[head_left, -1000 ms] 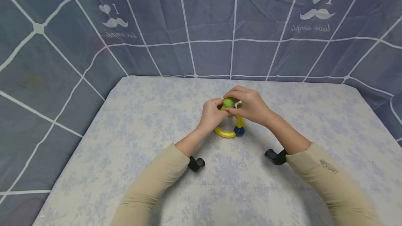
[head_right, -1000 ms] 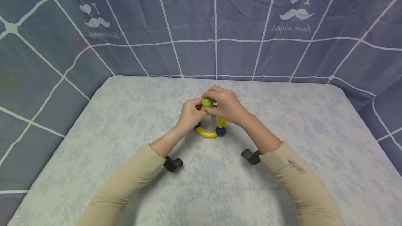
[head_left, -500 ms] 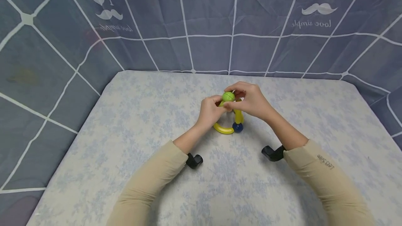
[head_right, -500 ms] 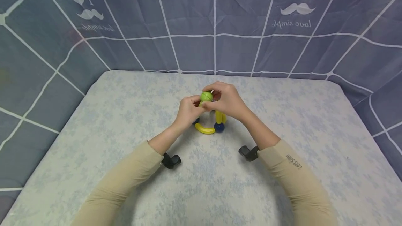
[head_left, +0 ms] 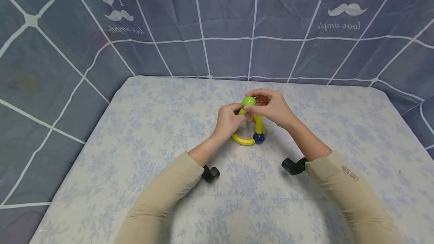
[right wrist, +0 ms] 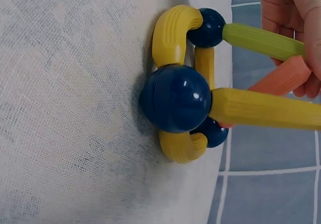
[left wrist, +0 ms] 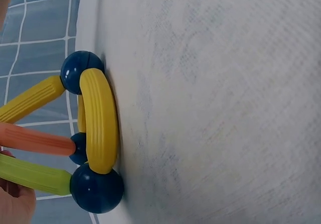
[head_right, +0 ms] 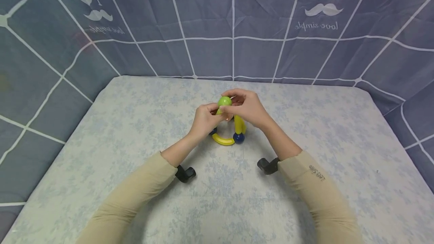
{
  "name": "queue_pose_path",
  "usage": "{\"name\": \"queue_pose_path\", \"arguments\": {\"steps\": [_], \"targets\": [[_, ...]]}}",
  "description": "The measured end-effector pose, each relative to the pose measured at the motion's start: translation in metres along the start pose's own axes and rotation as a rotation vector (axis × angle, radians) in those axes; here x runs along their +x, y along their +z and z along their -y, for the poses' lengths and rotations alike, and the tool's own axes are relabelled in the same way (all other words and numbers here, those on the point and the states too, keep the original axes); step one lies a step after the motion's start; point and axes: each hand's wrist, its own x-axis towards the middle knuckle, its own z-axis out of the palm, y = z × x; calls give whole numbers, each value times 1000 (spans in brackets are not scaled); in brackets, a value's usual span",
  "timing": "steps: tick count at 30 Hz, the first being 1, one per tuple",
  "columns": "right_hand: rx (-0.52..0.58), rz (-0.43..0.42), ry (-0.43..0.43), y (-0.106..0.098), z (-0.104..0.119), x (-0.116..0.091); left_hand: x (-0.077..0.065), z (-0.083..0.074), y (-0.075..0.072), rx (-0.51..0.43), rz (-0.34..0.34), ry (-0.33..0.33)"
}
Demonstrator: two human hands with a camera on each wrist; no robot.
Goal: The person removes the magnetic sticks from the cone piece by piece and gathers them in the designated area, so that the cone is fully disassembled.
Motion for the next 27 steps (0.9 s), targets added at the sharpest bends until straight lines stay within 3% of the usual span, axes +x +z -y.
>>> {"name": "queue_pose_path", "arguments": {"steps": [5,9,16,27], "targets": [[288,-141,-136,-15,15,14,1,0,-3,-12,-41,-27],[328,-176,-154,-27,20,13,-1,0,-2,-1,-28,-51],[272,-194,-33,-43,5,-4,-7,3,3,-1,-11,-54],[-62,-239,155,-79,-32,-26,-4,0,2,14,8,-26]]}}
